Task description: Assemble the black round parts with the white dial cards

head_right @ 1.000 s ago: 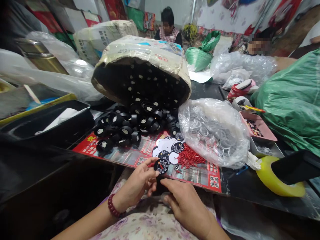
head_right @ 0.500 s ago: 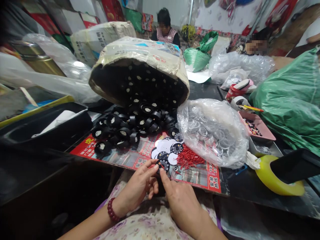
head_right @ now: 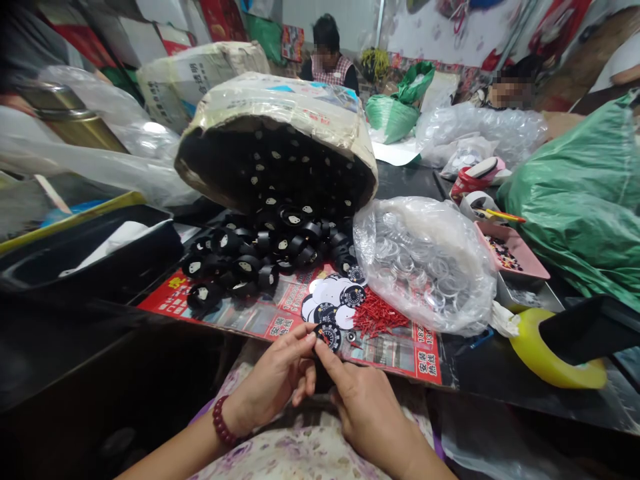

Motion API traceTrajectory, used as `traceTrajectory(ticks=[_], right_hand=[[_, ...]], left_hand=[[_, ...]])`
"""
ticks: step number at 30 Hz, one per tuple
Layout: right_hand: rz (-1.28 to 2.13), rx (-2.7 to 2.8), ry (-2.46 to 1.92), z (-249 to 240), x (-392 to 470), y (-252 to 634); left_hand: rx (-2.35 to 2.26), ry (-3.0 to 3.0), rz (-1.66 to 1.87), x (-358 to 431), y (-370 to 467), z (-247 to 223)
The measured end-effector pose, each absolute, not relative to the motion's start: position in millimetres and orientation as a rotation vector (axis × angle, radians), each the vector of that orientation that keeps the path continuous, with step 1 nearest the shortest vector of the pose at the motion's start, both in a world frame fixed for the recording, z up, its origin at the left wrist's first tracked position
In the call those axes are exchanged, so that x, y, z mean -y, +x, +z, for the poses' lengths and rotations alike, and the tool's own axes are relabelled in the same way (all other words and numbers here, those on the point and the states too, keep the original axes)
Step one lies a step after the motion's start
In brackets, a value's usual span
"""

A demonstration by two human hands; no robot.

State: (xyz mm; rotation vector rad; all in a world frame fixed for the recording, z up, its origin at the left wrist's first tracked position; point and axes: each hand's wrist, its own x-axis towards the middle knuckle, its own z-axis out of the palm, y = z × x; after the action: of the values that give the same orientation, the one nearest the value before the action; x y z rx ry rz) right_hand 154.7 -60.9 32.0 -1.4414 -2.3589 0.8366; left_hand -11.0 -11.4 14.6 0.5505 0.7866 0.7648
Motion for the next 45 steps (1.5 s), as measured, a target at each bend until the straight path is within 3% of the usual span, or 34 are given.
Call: traceTrajectory(ticks=[5, 11, 18, 25, 33, 40, 45], right_hand=[[1.182, 1.959, -1.451, 46, 67, 175], [1.135, 1.321, -1.488, 48, 52, 177], [0.722, 1.678, -1.322, 42, 31, 146], [1.224, 1.619, -1.318, 37, 31, 153], [1.029, 1.58, -1.346, 33, 40, 140], [1.186, 1.595, -1.313, 29, 35, 147], [1.082, 1.533, -1.302, 26, 38, 136]], left_hand=[[-0.796, 0.563, 0.807, 9, -13, 16], [-0.861, 0.643, 0.767, 11, -11, 15], [-0.813, 0.911, 0.726, 16, -8, 9], [-0.905, 1.254, 0.829, 16, -14, 15], [-0.942, 1.432, 0.868, 18, -13, 14], [-0.817, 0.962, 0.876, 15, -13, 8], [-0.81, 0.877, 0.911, 17, -7, 8]])
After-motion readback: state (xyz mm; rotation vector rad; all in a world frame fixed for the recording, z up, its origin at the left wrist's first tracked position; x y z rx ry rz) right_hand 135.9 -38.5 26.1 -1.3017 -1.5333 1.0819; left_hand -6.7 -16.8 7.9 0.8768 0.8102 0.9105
